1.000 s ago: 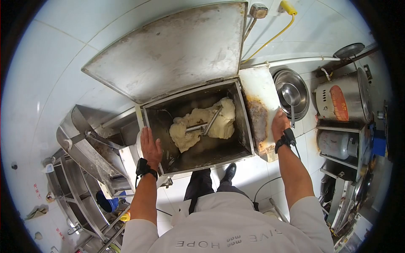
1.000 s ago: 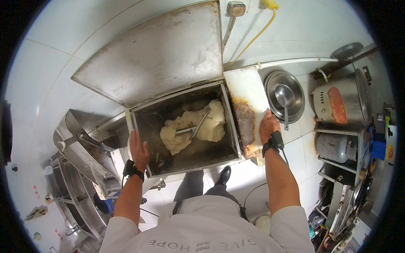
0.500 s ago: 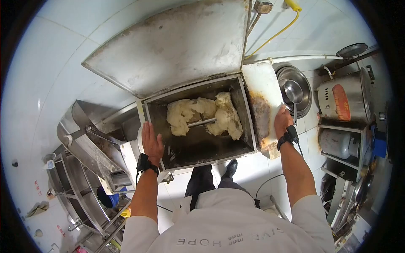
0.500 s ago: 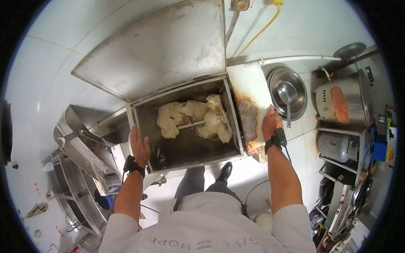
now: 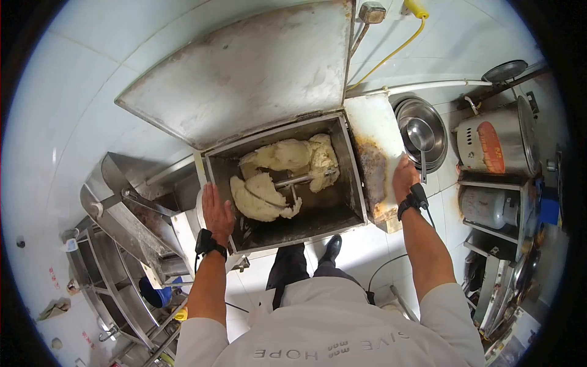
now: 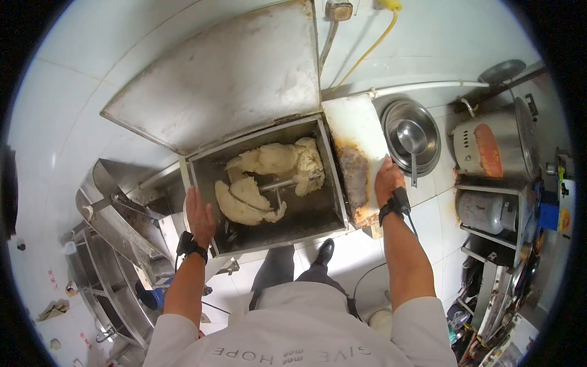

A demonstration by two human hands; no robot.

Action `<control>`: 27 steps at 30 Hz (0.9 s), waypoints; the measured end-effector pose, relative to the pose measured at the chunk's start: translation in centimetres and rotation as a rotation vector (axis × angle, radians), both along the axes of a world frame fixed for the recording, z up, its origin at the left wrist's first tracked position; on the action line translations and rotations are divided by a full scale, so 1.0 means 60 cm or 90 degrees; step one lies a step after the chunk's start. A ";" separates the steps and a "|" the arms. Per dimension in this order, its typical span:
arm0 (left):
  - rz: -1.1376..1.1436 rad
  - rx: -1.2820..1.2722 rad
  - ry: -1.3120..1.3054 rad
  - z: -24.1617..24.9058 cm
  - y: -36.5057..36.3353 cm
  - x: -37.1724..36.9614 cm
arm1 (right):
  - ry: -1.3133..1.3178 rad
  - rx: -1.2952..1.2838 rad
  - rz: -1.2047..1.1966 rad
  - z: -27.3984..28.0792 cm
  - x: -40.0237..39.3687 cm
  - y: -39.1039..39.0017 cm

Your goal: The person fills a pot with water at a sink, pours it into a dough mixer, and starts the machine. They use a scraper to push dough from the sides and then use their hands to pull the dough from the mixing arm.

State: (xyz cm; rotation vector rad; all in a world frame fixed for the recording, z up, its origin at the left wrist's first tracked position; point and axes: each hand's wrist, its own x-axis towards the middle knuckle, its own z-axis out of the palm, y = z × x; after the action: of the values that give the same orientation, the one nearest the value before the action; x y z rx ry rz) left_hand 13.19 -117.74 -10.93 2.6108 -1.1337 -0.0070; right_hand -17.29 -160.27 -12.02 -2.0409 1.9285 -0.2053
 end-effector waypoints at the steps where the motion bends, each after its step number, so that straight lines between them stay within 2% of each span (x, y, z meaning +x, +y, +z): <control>1: -0.001 -0.001 -0.001 0.001 -0.001 0.000 | 0.011 0.000 0.006 -0.003 -0.001 -0.002; 8: 0.002 0.021 -0.004 -0.001 0.001 0.001 | 0.003 -0.004 0.017 0.020 0.007 0.007; 27: -0.008 0.017 -0.021 -0.001 0.002 0.000 | -0.045 -0.021 0.028 -0.012 -0.010 -0.003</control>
State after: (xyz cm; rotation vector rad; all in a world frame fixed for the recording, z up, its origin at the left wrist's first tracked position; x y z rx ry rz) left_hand 13.21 -117.65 -11.01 2.6358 -1.1697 0.0173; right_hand -17.86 -160.44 -12.74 -2.0669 1.8480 -0.2969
